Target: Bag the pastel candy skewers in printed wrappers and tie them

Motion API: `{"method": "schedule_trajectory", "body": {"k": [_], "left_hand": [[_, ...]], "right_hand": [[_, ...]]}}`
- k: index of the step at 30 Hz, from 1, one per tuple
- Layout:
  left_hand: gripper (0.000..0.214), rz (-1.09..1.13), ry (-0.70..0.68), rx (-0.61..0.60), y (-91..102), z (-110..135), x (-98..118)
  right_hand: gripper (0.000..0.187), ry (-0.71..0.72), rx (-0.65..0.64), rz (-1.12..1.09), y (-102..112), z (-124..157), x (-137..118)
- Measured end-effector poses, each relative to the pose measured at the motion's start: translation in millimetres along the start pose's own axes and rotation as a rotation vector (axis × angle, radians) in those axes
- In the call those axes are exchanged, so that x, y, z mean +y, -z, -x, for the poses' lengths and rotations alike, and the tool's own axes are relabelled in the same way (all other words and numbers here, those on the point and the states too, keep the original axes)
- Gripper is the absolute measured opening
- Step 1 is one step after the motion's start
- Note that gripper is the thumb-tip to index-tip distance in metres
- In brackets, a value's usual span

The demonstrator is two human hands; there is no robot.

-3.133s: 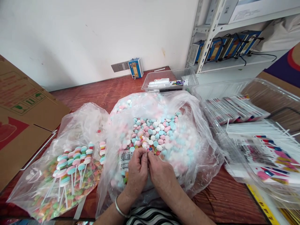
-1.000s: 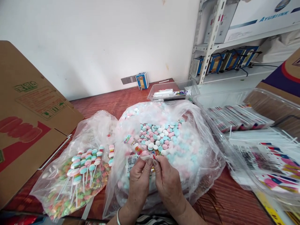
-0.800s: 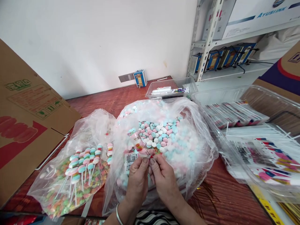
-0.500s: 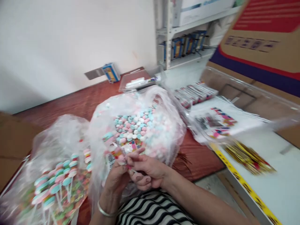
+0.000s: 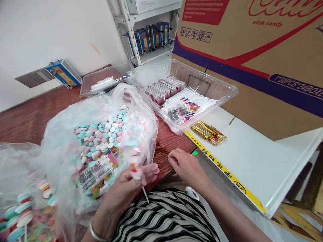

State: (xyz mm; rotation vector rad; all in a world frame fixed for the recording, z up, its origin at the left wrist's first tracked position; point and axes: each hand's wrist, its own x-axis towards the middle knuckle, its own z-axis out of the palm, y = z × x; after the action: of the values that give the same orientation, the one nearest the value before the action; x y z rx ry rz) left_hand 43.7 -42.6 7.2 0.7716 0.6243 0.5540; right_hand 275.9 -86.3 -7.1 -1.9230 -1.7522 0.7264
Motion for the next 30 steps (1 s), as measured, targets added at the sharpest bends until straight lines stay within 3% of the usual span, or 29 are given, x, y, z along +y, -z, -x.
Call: {"method": "schedule_trajectory", "body": {"k": [3, 6, 10, 16, 19, 24, 27, 30], "left_hand": [[0.012, -0.097, 0.07, 0.091, 1.7, -9, -5], [0.013, -0.151, 0.013, 0.223, 8.8, -10, -1], [0.015, -0.141, -0.025, 0.311, 13.0, -10, 1], [0.023, -0.139, -0.081, 0.397, 15.0, -7, 8], [0.026, -0.369, -0.214, 0.495, 21.3, -4, 19], [0.025, -0.993, -0.371, 0.681, 22.2, -8, 37], [0.025, -1.202, -0.47, 0.673, 15.9, -16, 41], [0.024, -1.31, -0.516, 0.712, 11.7, -22, 40]], "right_hand": [[0.018, 0.038, -0.027, 0.129, -17, 4, 2], [0.017, 0.063, -0.016, 0.246, -26, 5, -3], [0.016, 0.11, -0.021, 0.33, -31, -1, -4], [0.018, 0.15, 0.028, 0.155, -28, -6, -4], [0.016, 0.174, 0.103, -0.042, -13, -3, -14], [0.01, 0.268, 0.35, -0.248, 3, -4, -47], [0.012, 0.328, 0.334, -0.361, -10, -16, -76], [0.015, 0.281, 0.228, -0.497, -35, -33, -100]]}}
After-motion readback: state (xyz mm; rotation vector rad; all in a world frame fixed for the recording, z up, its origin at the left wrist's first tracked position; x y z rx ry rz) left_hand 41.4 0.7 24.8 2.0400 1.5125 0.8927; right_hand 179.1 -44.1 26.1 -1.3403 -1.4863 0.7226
